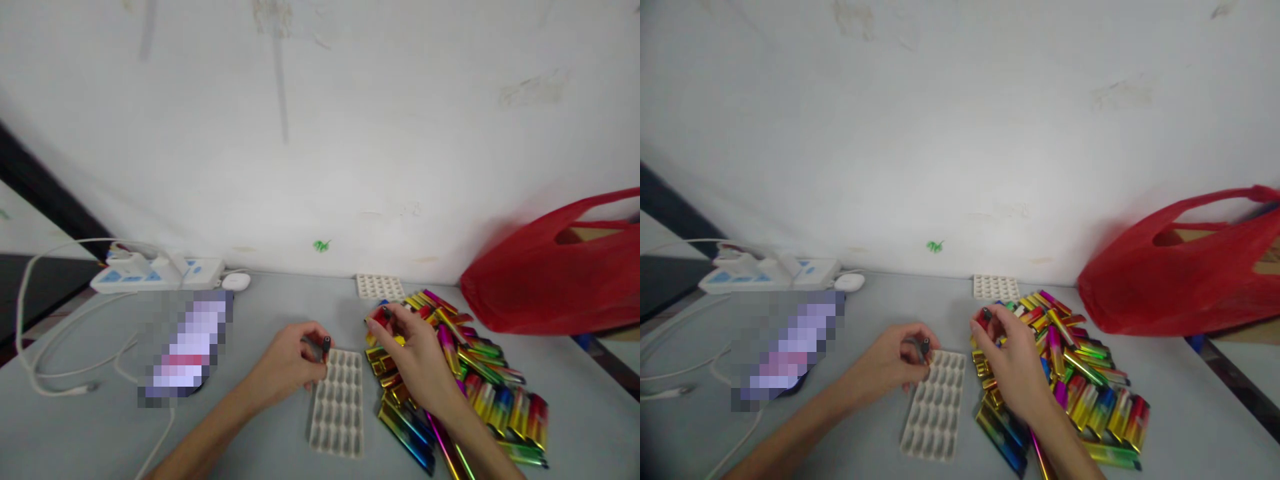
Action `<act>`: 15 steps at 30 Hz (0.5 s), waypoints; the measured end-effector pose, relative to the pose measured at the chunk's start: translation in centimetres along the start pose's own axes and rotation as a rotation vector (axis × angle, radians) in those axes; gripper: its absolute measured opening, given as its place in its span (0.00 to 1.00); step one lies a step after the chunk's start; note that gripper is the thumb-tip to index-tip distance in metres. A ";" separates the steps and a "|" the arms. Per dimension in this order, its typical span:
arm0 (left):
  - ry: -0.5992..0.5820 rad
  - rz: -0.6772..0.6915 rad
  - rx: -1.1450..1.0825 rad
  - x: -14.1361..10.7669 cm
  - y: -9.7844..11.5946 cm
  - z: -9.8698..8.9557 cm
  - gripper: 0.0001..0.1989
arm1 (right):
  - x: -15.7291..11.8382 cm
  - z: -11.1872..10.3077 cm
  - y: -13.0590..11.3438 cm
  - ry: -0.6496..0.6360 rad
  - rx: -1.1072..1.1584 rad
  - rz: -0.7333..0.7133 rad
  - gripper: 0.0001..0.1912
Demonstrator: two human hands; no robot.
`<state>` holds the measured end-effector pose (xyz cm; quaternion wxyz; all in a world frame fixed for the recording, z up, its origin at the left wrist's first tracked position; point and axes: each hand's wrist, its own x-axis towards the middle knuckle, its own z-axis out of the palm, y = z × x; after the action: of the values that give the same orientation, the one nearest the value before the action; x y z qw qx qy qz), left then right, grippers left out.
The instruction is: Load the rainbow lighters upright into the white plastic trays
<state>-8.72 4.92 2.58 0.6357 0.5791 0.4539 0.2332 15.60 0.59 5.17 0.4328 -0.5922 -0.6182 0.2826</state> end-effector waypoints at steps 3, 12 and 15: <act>0.038 0.006 0.005 0.0 0.1 0.0 0.15 | 0.0 0.2 0.3 -0.063 0.116 0.059 0.22; 0.093 0.007 -0.007 0.1 0.0 -0.1 0.15 | -0.7 0.7 0.4 -0.091 0.218 0.087 0.23; 0.098 0.006 -0.008 0.1 0.1 0.0 0.14 | -0.9 1.3 0.1 -0.127 0.361 0.164 0.25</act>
<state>-8.72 5.00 2.62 0.6143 0.5658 0.4819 0.2651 14.42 -0.08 4.31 0.4675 -0.5344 -0.5332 0.4600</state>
